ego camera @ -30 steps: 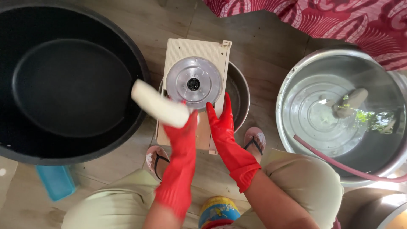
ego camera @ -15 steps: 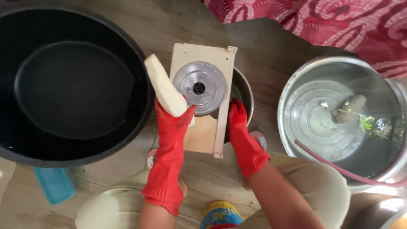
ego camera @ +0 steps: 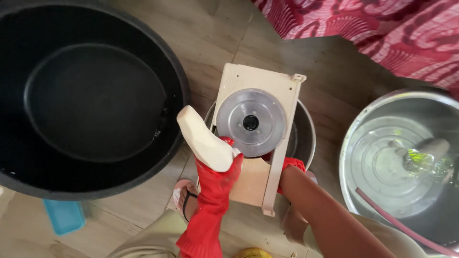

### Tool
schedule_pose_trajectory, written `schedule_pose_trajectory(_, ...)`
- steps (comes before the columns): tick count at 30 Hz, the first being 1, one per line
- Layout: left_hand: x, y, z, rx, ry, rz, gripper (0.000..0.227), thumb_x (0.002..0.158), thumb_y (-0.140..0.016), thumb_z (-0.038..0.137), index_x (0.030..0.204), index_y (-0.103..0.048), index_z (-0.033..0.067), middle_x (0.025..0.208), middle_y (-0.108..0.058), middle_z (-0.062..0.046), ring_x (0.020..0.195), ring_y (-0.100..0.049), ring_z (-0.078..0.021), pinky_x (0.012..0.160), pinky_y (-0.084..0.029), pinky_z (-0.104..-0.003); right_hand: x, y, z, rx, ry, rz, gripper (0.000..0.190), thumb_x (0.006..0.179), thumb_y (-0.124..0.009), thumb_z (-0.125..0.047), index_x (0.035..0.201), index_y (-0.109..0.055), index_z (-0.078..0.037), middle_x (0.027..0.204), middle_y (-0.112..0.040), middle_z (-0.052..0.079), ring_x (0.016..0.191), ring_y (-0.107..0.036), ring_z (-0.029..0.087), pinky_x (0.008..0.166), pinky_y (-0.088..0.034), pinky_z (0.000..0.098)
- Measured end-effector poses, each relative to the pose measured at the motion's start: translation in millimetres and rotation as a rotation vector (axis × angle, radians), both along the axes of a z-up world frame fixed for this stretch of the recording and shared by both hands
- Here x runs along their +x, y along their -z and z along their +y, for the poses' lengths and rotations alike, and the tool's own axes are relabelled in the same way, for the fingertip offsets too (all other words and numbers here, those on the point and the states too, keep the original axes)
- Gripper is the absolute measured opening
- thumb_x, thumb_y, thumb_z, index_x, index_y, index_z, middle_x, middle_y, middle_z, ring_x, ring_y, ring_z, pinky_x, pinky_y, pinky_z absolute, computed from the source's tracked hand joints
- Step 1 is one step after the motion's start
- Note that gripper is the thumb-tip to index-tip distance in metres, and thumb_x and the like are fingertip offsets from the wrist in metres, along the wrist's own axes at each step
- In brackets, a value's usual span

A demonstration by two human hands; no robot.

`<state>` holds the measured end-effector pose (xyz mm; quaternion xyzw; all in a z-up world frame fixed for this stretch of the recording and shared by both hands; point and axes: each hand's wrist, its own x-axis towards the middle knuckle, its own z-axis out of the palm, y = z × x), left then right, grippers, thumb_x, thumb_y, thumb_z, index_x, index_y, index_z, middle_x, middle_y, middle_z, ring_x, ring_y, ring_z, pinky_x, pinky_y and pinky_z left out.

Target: Slicing a large white radish using a manual rotary slicing blade while wearing protective gloves.

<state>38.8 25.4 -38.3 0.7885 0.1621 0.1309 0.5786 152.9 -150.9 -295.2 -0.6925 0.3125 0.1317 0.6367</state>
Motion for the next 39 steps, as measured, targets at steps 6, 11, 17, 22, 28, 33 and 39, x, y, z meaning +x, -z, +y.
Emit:
schedule_pose_trajectory(6,5,-31,19,-0.139,0.246,-0.126,0.038,0.069,-0.076,0.001,0.105,-0.065,0.0032,0.099,-0.072,-0.007,0.085,-0.067,-0.021,0.085,-0.056,-0.032,-11,-18,-3,0.087,-0.017,0.076,0.047,0.089,-0.07,-0.023,0.132,-0.065,-0.006,0.12,-0.07,0.016,0.111,-0.061,0.026,0.097,-0.049,0.0356)
schedule_pose_trajectory(11,4,-10,16,-0.001,0.181,-0.085,0.041,0.065,-0.086,0.013,0.103,-0.071,0.0085,0.098,-0.075,-0.005,0.089,-0.072,-0.0197,0.09,-0.056,-0.033,-25,-49,-10,0.154,-0.02,0.11,0.043,0.091,-0.067,-0.021,0.13,-0.066,-0.003,0.117,-0.071,0.017,0.105,-0.062,0.025,0.091,-0.051,0.0344)
schedule_pose_trajectory(17,2,2,11,-0.016,0.026,-0.037,0.064,0.053,-0.099,0.02,0.109,-0.07,0.0062,0.104,-0.075,-0.011,0.105,-0.073,-0.0268,0.105,-0.048,-0.043,-34,-81,-29,0.215,-0.013,0.125,0.04,0.093,-0.063,-0.019,0.128,-0.067,0.0,0.112,-0.072,0.017,0.098,-0.064,0.024,0.084,-0.053,0.033)
schedule_pose_trajectory(22,-1,1,9,-0.058,-0.038,-0.075,0.079,0.054,-0.101,0.022,0.118,-0.059,0.0019,0.108,-0.072,-0.017,0.111,-0.07,-0.0341,0.106,-0.045,-0.05,-58,-114,-49,0.254,-0.015,0.13,0.037,0.095,-0.06,-0.018,0.126,-0.067,0.003,0.109,-0.073,0.018,0.092,-0.065,0.023,0.079,-0.055,0.0318)
schedule_pose_trajectory(28,-3,6,11,-0.081,-0.005,-0.174,0.086,0.059,-0.099,0.021,0.124,-0.048,-0.0013,0.111,-0.067,-0.023,0.113,-0.066,-0.0424,0.105,-0.044,-0.055,-93,-192,-36,0.722,0.482,-0.111,0.049,0.105,-0.039,-0.028,0.142,-0.054,0.002,0.124,-0.066,0.017,0.112,-0.064,0.026,0.115,-0.042,0.0294)
schedule_pose_trajectory(33,-1,8,15,-0.107,0.037,-0.258,0.08,0.066,-0.097,0.019,0.126,-0.048,0.0008,0.109,-0.067,-0.017,0.113,-0.067,-0.0344,0.109,-0.043,-0.048,-112,-190,-68,0.841,0.59,0.004,0.044,0.082,-0.081,-0.031,0.12,-0.071,-0.011,0.111,-0.074,0.016,0.097,-0.073,0.033,0.094,-0.056,0.0479)
schedule_pose_trajectory(39,3,27,19,-0.119,0.059,-0.269,0.086,0.068,-0.1,0.025,0.133,-0.046,0.0086,0.116,-0.064,-0.014,0.116,-0.066,-0.0325,0.107,-0.047,-0.049,-143,-228,-47,0.81,0.638,-0.045,0.05,0.077,-0.076,0.001,0.125,-0.063,0.002,0.118,-0.069,0.025,0.106,-0.068,0.041,0.102,-0.051,0.0507)
